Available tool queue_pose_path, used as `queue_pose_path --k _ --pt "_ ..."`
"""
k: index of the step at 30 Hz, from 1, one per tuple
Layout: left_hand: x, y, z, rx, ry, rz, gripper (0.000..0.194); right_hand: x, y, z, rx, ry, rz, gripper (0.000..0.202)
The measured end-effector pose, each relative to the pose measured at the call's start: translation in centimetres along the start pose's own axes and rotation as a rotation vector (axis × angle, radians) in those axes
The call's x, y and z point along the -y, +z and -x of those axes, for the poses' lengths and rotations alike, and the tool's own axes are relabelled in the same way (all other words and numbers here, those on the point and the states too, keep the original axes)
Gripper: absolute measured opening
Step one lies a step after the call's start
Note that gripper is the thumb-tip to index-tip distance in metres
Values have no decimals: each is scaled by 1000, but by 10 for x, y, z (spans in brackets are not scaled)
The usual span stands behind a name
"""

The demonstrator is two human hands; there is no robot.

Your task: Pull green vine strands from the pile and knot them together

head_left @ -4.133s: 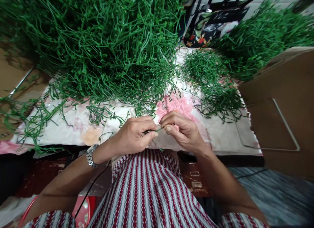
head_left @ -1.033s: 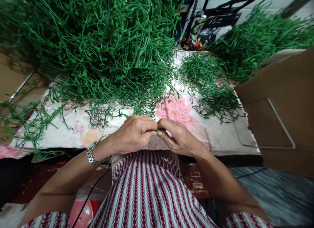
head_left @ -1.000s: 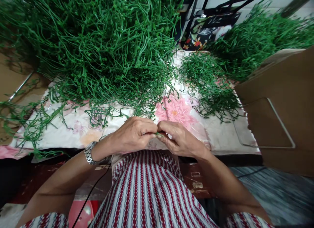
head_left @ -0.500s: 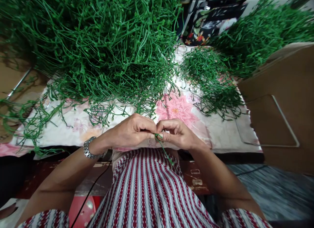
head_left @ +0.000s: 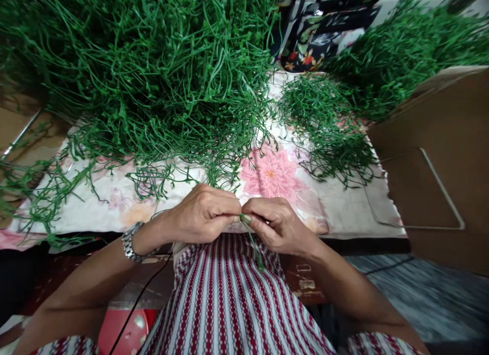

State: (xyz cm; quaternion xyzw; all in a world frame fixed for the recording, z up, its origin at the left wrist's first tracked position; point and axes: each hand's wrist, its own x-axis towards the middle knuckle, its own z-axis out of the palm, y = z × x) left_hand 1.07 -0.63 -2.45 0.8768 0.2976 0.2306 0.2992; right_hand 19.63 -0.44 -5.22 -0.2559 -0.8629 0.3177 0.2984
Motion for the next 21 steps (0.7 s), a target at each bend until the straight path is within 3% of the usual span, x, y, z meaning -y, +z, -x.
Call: queue_pose_path --k 5,8,11,15,17,19,21 --pt "-10 -13 12 52 133 20 24 11 -11 10 81 -182 -40 19" --pt "-6 -26 23 -73 97 0 17 6 -33 21 -118 -73 -23 17" --pt "1 -29 22 -146 22 -42 13 -13 -60 24 -335 57 251 11" --pt "6 -14 7 -190 -84 -23 12 -59 -99 21 -407 166 891 19" --pt "7 -7 1 -230 -136 -5 12 -77 -112 20 -408 244 1097 20" --pt "7 -3 -3 -254 -154 12 12 -81 -114 17 -391 247 1130 23" --pt "7 -2 -4 -295 -155 20 12 -69 -102 11 -405 182 998 30"
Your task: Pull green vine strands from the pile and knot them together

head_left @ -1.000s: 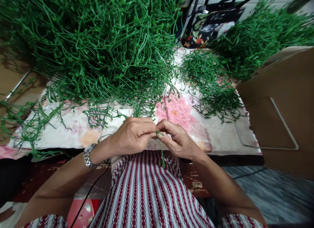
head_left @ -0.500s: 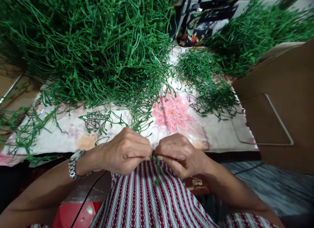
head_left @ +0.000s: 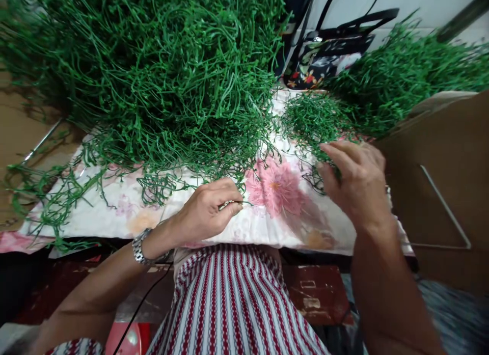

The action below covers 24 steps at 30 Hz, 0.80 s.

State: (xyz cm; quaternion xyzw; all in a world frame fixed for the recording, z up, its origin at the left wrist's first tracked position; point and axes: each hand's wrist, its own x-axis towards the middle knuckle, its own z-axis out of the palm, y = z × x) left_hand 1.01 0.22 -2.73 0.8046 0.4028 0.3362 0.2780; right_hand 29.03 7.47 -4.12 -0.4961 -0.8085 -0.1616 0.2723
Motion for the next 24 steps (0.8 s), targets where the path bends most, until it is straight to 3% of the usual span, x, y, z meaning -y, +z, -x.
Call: queue_pose_path --k 3,6,8,10,15,20,24 --pt "-2 1 -3 -55 -29 13 9 52 -7 0 15 -42 -383 30" --pt "-4 1 -8 -84 -112 62 8 99 -4 1 248 -110 -804 34" --pt "-5 1 -10 -100 -148 106 9 117 3 3 340 -104 -957 44" --pt "-4 -1 -10 -106 -139 150 11 126 10 5 338 -52 -1013 43" --pt "-2 -4 -9 -120 -138 193 13 130 14 8 261 -9 -929 14" --pt "-1 -5 -10 -84 -131 246 9 128 10 4 325 -104 -900 20" --pt "3 -2 -9 -152 -105 461 9 127 8 0 355 -70 -966 22"
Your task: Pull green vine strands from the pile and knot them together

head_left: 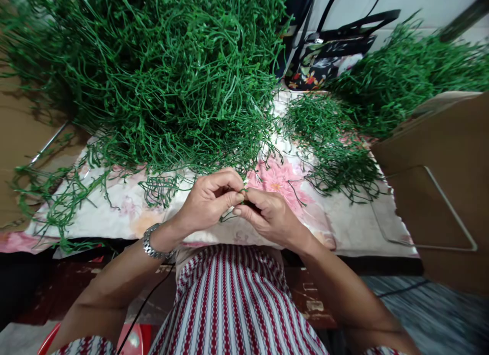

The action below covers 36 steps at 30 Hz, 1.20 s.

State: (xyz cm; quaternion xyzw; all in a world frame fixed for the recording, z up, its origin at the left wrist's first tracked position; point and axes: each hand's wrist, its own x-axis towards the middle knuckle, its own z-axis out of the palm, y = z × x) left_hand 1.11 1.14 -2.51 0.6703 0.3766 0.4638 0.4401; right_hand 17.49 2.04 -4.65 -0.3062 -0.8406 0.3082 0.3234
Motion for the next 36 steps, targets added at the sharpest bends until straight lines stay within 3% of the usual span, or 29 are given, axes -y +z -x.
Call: queue_pose_path --k 3,7,14,18,22,28,31,36 --pt "2 0 3 -24 -17 229 9 2 1 -2 6 25 -176 21" --pt "1 -2 6 63 -147 400 10 1 5 -1 84 -47 -343 19" --pt "-1 -3 15 119 -207 258 16 -3 7 8 50 -362 245 21" --pt "1 -2 22 173 -181 168 16 -6 3 13 13 -455 412 17" --pt "5 0 25 166 -145 175 13 -8 -1 15 25 -446 431 15" --pt "3 -1 25 174 -25 291 12 -3 1 14 -25 -286 201 21" --pt "4 -3 28 223 -43 292 11 -1 4 16 10 -243 154 23" --pt "3 0 29 290 -127 -24 18 -2 3 17 169 -322 390 8"
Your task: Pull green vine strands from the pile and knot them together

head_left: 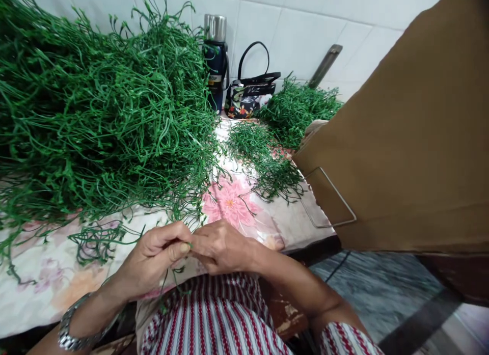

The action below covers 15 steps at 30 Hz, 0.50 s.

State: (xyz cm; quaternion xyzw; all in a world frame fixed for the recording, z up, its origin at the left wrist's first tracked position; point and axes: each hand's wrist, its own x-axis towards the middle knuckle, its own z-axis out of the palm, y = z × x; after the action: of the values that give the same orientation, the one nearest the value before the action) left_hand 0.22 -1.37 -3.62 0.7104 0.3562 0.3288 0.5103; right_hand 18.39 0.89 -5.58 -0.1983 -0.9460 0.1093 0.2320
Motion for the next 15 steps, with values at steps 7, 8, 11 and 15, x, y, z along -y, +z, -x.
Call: queue_pose_path --k 7,8,11,15 --pt "-9 -12 6 -82 -20 -278 15 4 -13 5 177 -142 211 6" --pt "-10 -17 6 -124 -61 -234 14 0 -20 9 104 -117 254 10" --pt "-15 -26 3 -231 -132 -62 13 -29 -53 30 -213 150 507 15" --pt "-25 -25 -14 -387 -52 221 6 -93 -96 58 -256 664 790 23"
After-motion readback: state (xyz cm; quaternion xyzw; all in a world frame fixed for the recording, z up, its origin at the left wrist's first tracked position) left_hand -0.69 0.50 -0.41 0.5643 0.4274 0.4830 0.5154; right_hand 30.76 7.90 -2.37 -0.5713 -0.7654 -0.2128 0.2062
